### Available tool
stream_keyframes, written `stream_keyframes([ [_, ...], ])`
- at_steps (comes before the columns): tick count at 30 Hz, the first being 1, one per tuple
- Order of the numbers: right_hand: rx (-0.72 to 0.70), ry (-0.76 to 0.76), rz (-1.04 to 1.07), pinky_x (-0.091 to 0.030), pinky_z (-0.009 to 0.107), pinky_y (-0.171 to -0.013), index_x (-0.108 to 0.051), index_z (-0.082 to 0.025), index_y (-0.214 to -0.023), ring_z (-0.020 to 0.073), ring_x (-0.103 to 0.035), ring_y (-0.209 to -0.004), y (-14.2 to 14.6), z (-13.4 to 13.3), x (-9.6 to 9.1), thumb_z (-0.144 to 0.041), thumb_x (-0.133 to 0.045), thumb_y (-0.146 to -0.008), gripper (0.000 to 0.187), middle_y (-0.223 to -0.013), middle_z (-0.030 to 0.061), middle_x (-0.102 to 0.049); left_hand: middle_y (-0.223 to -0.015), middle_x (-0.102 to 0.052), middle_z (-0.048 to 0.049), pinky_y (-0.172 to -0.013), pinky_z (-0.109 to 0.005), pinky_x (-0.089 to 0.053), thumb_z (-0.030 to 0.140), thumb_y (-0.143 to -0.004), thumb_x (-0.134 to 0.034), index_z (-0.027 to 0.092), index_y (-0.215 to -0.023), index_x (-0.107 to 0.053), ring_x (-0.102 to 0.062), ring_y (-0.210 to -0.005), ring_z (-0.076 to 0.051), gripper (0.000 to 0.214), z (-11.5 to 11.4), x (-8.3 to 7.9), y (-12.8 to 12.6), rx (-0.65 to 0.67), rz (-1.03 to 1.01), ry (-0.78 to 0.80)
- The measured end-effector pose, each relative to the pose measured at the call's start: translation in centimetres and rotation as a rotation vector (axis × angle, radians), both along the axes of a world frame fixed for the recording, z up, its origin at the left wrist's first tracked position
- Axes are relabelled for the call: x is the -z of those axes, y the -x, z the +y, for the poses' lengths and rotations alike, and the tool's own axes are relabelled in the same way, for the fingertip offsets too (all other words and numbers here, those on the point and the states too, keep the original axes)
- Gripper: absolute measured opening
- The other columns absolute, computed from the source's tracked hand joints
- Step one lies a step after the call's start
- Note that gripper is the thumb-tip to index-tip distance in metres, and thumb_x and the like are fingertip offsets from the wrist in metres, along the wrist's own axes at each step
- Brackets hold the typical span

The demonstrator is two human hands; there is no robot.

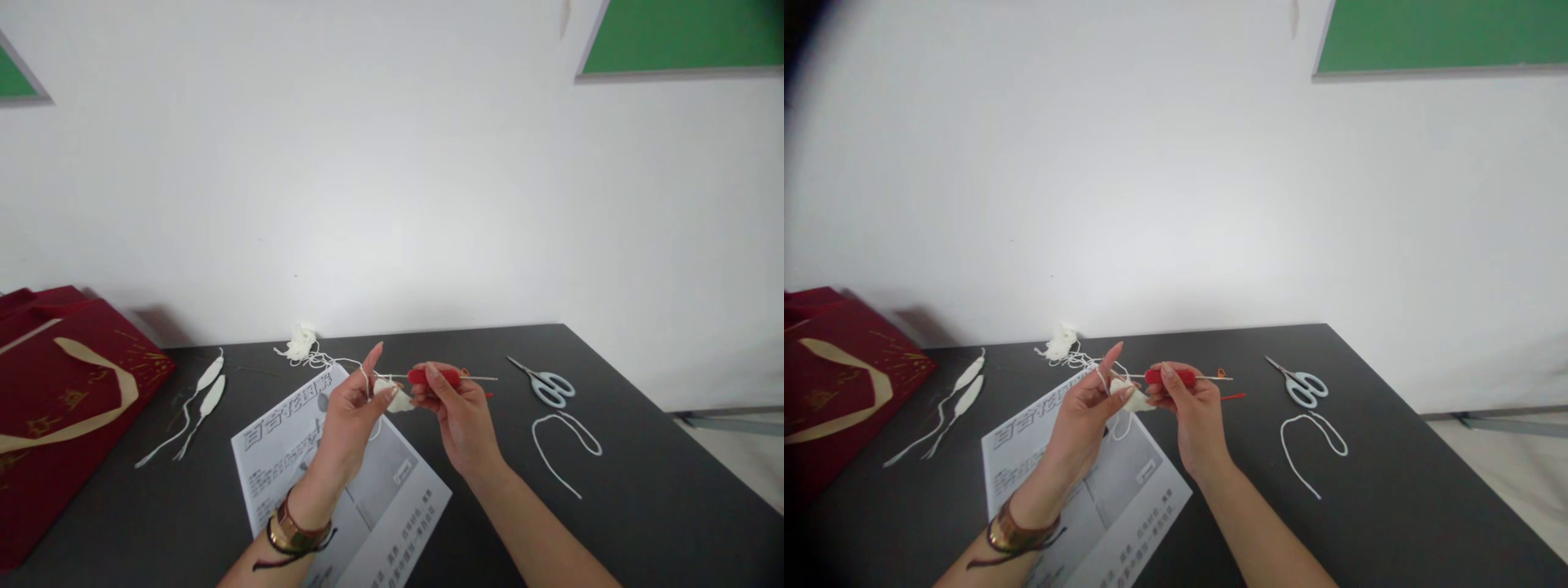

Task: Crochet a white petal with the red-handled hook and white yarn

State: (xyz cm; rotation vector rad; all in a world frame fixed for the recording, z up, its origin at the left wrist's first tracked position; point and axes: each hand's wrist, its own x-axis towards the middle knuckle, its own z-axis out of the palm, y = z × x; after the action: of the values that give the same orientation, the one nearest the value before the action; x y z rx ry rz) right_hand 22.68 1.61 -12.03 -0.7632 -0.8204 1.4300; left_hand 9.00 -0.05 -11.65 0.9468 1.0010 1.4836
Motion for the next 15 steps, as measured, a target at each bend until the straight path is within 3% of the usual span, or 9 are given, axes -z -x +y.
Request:
stream_keyframes([
  [3, 0.077, -0.125, -0.198, -0.053, 0.023, -0.058, -0.070, -0.017, -0.082, 0.0111, -0.062, -0.059, 0.1, -0.3, -0.1, -0.030, -0.063, -0.081, 0.015, -0.069, 0.0023, -0.069, -0.082, -0.070, -0.0026, -0.071, -0.026, -0.043, 0.019, -0.066, -0.075, 0.021, -0.107, -0.066, -0.055, -0.066, -0.012, 0.042, 0.0, 0.2, 0.0, -0.049, 0.004, 0.011],
  [6, 0.186, -0.432, -0.511, -0.053, 0.027, -0.064, -0.071, -0.020, -0.087, 0.0141, -0.063, -0.068, 0.0, -0.9, 0.2, -0.020, -0.061, -0.082, 0.010, -0.077, 0.0039, -0.070, -0.071, -0.068, 0.0005, -0.072, -0.026, -0.043, 0.014, -0.064, -0.075, 0.021, -0.110, -0.064, -0.056, -0.065, -0.012, 0.047, 0.1, 0.4, -0.2, -0.081, -0.041, 0.033],
  [9, 0.215, -0.866, -0.763, -0.053, 0.033, -0.073, -0.067, -0.025, -0.106, 0.0180, -0.063, -0.083, -0.1, -1.2, 1.1, -0.007, -0.059, -0.080, 0.033, -0.094, 0.0066, -0.071, -0.062, -0.065, 0.0045, -0.075, -0.025, -0.043, 0.009, -0.064, -0.074, 0.021, -0.120, -0.058, -0.060, -0.066, -0.011, 0.059, 0.1, 0.4, -0.3, -0.050, -0.203, 0.089],
  [11, 0.215, -1.024, -0.799, -0.052, 0.035, -0.076, -0.063, -0.026, -0.115, 0.0196, -0.061, -0.090, -0.2, -1.2, 1.7, -0.002, -0.056, -0.079, 0.044, -0.104, 0.0075, -0.070, -0.066, -0.068, 0.0019, -0.075, -0.024, -0.043, 0.008, -0.066, -0.072, 0.018, -0.123, -0.055, -0.062, -0.069, -0.012, 0.060, 0.1, 0.1, -0.2, 0.024, -0.333, 0.146],
  [13, 0.230, -0.988, -0.730, -0.052, 0.035, -0.076, -0.064, -0.028, -0.113, 0.0199, -0.061, -0.090, -0.1, -1.1, 1.9, -0.002, -0.056, -0.079, 0.043, -0.103, 0.0072, -0.069, -0.074, -0.071, -0.0029, -0.072, -0.023, -0.044, 0.007, -0.067, -0.070, 0.015, -0.120, -0.057, -0.063, -0.070, -0.012, 0.055, 0.0, -0.2, 0.0, 0.110, -0.432, 0.192],
  [15, 0.209, -0.779, -0.562, -0.053, 0.031, -0.067, -0.069, -0.027, -0.102, 0.0182, -0.062, -0.080, 0.1, -1.0, 1.8, -0.008, -0.058, -0.081, 0.031, -0.094, 0.0058, -0.070, -0.078, -0.072, -0.0049, -0.071, -0.022, -0.045, 0.005, -0.068, -0.068, 0.013, -0.116, -0.059, -0.063, -0.069, -0.011, 0.049, 0.1, -0.6, 0.3, 0.184, -0.500, 0.215],
])
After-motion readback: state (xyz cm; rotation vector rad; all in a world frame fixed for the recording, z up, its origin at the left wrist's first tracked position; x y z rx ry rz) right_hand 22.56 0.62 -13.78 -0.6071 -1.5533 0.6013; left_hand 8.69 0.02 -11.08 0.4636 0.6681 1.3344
